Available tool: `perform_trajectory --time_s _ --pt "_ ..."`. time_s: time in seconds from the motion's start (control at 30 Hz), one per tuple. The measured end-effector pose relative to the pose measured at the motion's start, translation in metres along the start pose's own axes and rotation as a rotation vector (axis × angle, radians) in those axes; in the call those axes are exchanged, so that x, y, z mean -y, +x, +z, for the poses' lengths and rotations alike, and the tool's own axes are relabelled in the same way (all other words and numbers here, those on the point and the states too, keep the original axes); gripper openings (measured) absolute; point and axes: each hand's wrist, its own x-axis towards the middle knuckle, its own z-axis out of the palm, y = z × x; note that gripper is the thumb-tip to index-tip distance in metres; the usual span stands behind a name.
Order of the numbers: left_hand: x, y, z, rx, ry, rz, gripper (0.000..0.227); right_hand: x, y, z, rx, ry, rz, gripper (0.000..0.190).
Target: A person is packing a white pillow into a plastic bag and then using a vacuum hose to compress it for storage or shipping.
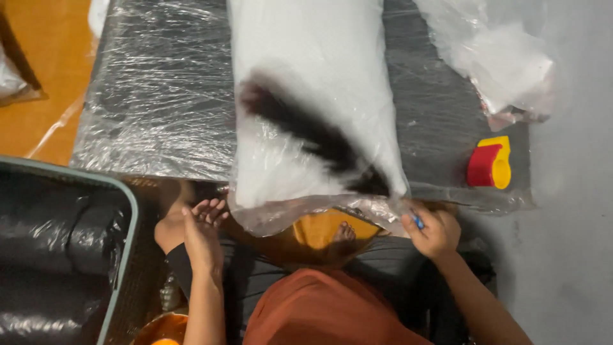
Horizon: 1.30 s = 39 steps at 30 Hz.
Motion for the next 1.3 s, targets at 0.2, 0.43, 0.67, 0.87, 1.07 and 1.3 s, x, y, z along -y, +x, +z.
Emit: perform_trajectory --time_s 0.2,0.43,0.67,0.87,1.07,1.3 --pt "0.024 0.015 -0.01 0.266 0.209 0.035 0.045 0.027 -0.011 0.025 -0.032 0.311 -0.195 0.039" --pt "-0.015 -0.034 0.036 0.339 0.109 -0.16 0.075 -0.008 -0.004 0.045 -0.282 0.311 0.421 0.03" --pt "-0.039 -0.052 0.068 0.253 0.5 -0.172 0.066 -0.061 0.047 0.029 -0.259 0.276 0.501 0.051" --pt "-0.035 -0.05 0.067 0.202 0.506 -0.211 0.057 -0.015 0.069 0.016 -0.406 -0.119 0.124 0.053" --pt "-0.027 -0.057 0.067 0.194 0.572 -0.114 0.053 0.042 0.063 0.053 0.137 0.688 0.381 0.093" --pt "-0.022 -0.05 0.085 0.23 0.812 0.085 0.056 0.097 0.073 0.01 -0.013 0.801 0.694 0.076"
